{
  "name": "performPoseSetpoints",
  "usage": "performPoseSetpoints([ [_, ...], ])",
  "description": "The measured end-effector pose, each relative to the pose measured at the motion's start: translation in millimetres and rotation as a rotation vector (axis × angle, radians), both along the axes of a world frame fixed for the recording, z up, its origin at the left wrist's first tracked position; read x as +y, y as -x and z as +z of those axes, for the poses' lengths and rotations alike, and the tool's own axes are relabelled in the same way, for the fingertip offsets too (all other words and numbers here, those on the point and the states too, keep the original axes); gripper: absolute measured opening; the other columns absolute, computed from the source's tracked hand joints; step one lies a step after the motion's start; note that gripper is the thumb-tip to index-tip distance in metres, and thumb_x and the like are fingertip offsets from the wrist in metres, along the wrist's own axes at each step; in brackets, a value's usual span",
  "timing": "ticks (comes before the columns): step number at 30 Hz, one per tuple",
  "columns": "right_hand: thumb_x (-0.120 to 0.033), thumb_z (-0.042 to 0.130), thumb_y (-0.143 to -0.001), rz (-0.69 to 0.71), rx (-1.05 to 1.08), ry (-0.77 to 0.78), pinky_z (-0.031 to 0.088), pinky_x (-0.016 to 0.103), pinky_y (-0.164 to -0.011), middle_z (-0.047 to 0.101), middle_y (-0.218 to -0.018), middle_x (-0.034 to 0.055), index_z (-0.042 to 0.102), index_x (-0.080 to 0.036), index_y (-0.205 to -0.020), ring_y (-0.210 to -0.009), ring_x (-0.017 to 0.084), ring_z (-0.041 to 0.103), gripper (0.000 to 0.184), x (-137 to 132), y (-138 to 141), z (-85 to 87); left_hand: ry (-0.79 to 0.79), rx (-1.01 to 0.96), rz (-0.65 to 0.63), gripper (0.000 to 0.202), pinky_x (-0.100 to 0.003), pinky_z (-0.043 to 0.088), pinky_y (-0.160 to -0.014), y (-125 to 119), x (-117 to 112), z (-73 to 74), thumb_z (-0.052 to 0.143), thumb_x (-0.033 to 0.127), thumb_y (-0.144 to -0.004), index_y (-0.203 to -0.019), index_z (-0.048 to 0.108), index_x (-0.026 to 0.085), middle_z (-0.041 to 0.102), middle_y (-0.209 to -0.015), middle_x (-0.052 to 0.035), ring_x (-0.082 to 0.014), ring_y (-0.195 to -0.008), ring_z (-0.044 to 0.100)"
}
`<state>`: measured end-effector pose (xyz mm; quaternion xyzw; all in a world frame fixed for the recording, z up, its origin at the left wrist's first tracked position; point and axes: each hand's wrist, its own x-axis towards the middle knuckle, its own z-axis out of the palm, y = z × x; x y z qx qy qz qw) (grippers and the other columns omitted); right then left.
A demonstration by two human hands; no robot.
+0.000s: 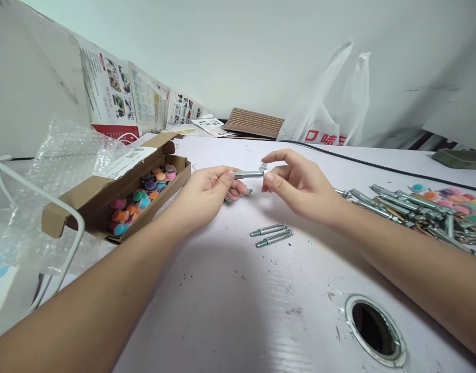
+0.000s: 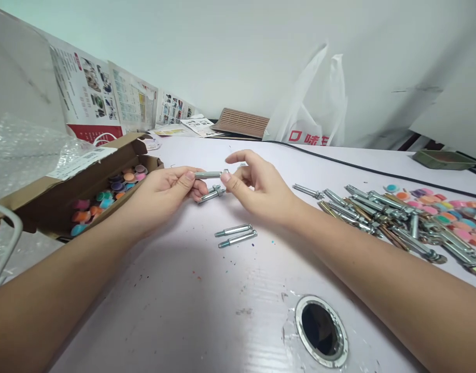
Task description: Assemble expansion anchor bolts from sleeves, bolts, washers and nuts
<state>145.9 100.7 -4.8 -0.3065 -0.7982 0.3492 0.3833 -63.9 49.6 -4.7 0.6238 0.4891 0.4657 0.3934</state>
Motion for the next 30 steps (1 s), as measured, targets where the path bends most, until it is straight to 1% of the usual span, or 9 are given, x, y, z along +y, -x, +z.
performPoseSetpoints([
  [4,-0.063,0.042,-0.097,0.040,-0.122,0.054,0.042,0.029,-0.064,0.065,-0.067,0.0059,0.066,-0.015,-0.070,-0.062,0.014,0.057,0.060,-3,0,1.7,-0.015,0.016,-0.018,0.037,-0.030,0.050,-0.077,-2,-1,3.4,0.051,0.044,-0.097,-0.084,0.068,0.015,0.072,-0.085,-0.0080,-0.0140,-0.072,0.060],
  [8,-0.059,0.050,-0.096,0.070,-0.018,0.063,0.046,0.029,-0.073,0.067,-0.077,0.0037,0.065,-0.017,-0.107,-0.076,0.016,0.062,0.046,-7,1,4.8,-0.019,-0.008,-0.007,0.035,-0.029,0.050,-0.076,-3,-2,5.6,0.050,0.042,-0.098,-0.084,0.068,0.015,0.072,-0.085,-0.0072,-0.0134,-0.072,0.061],
  [10,-0.061,0.054,-0.093,0.101,-0.051,0.052,0.045,0.029,-0.068,0.066,-0.074,0.0038,0.067,-0.017,-0.099,-0.071,0.016,0.060,0.047,-7,0,4.6,-0.021,-0.020,-0.010,0.035,-0.028,0.050,-0.076,-2,-1,4.8,0.050,0.041,-0.098,-0.084,0.067,0.014,0.072,-0.085,-0.0074,-0.0131,-0.072,0.060],
  [14,-0.075,0.009,-0.094,0.312,-0.196,0.270,0.041,0.030,-0.056,0.057,-0.053,0.0080,0.064,-0.015,-0.059,-0.052,0.014,0.052,0.088,-4,-2,0.5,-0.003,-0.120,-0.010,0.034,-0.027,0.050,-0.076,-1,1,0.7,0.052,0.044,-0.097,-0.091,0.066,0.014,0.071,-0.087,-0.0072,-0.0128,-0.073,0.061],
  [16,-0.075,0.014,-0.095,0.279,-0.053,0.321,0.039,0.029,-0.054,0.058,-0.054,0.0052,0.069,-0.015,-0.083,-0.052,0.014,0.051,0.081,-2,-3,-0.5,-0.005,-0.146,-0.013,0.034,-0.027,0.050,-0.076,0,2,-0.5,0.052,0.045,-0.097,-0.092,0.066,0.014,0.071,-0.088,-0.0072,-0.0131,-0.075,0.061],
  [19,-0.062,0.051,-0.093,0.131,0.118,0.219,0.040,0.026,-0.056,0.064,-0.065,-0.0003,0.056,-0.022,-0.121,-0.057,0.013,0.053,0.049,-3,-4,2.4,-0.004,-0.123,-0.019,0.034,-0.027,0.049,-0.076,1,2,-0.5,0.051,0.044,-0.097,-0.091,0.065,0.014,0.072,-0.090,-0.0076,-0.0127,-0.074,0.061],
  [22,-0.064,0.046,-0.095,0.180,-0.041,0.195,0.033,0.026,-0.048,0.053,-0.050,0.0002,0.066,-0.018,-0.080,-0.047,0.011,0.045,0.053,-5,-5,6.4,-0.004,-0.126,-0.010,0.034,-0.027,0.049,-0.076,1,2,-1.1,0.051,0.043,-0.098,-0.088,0.065,0.014,0.072,-0.091,-0.0081,-0.0123,-0.073,0.061],
  [25,-0.068,0.033,-0.097,0.201,-0.114,0.235,0.026,0.027,-0.044,0.040,-0.040,0.0012,0.053,-0.016,-0.049,-0.039,0.009,0.034,0.073,-8,-5,6.0,-0.018,-0.148,-0.006,0.035,-0.027,0.049,-0.077,1,3,-2.8,0.051,0.044,-0.097,-0.087,0.066,0.014,0.072,-0.091,-0.0080,-0.0127,-0.075,0.062],
  [30,-0.053,0.062,-0.091,0.109,0.066,0.218,0.034,0.024,-0.048,0.057,-0.058,-0.0032,0.053,-0.022,-0.111,-0.051,0.012,0.048,0.038,-13,3,2.1,-0.025,-0.117,-0.007,0.038,-0.028,0.050,-0.077,1,2,-0.6,0.050,0.046,-0.097,-0.083,0.067,0.015,0.072,-0.089,-0.0069,-0.0126,-0.074,0.062],
])
